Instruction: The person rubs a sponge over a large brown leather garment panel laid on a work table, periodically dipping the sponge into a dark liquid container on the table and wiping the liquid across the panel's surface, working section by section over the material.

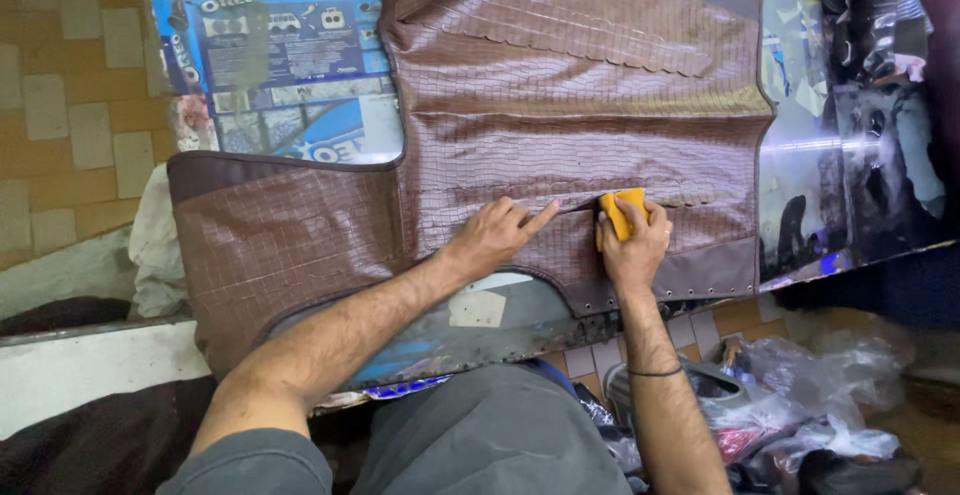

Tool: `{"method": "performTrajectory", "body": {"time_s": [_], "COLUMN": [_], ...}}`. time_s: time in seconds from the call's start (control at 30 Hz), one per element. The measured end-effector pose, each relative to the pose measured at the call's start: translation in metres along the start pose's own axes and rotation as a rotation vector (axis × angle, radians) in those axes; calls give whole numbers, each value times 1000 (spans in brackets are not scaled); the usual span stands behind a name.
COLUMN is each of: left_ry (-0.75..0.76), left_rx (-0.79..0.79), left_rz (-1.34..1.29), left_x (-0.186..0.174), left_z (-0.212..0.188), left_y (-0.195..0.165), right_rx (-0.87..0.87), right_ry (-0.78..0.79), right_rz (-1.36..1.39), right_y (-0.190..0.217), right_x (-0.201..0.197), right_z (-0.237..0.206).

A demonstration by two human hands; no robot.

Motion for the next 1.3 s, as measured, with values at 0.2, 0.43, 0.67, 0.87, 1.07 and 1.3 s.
{"method": "performTrajectory", "body": {"time_s": [0.2,0.43,0.67,0.87,1.07,1.3], "left_ry": [284,384,374,285,219,-96], "left_rx": [-499,-582,-628,-551,-527,-163], "left_rz": [-692,-761,-749,-778,-607,29], "left_x": [51,82,78,71,51,-47], "left_z": [10,9,11,11,5,-60], "left_y": [88,109,110,109,96,42], "right_rx": [-28,-513,-329,-179,-421,-269], "right_ry": [-102,83,81,-27,137,25], "right_rz": [38,-28,46,-96,102,57], "right_y": [46,129,118,117,132,111], "right_x": [-19,28,35,28,39,33], "right_z": [-11,-10,-4,-4,-11,-4]}}
Point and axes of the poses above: each hand's wrist, its own z-axis towards the middle knuckle, its own x-axis out of the palm, y = z × x, the point moved 9 cm from there along z, towards the middle knuckle, and after that the axes turned 6 degrees about z, right-handed, at the moved point
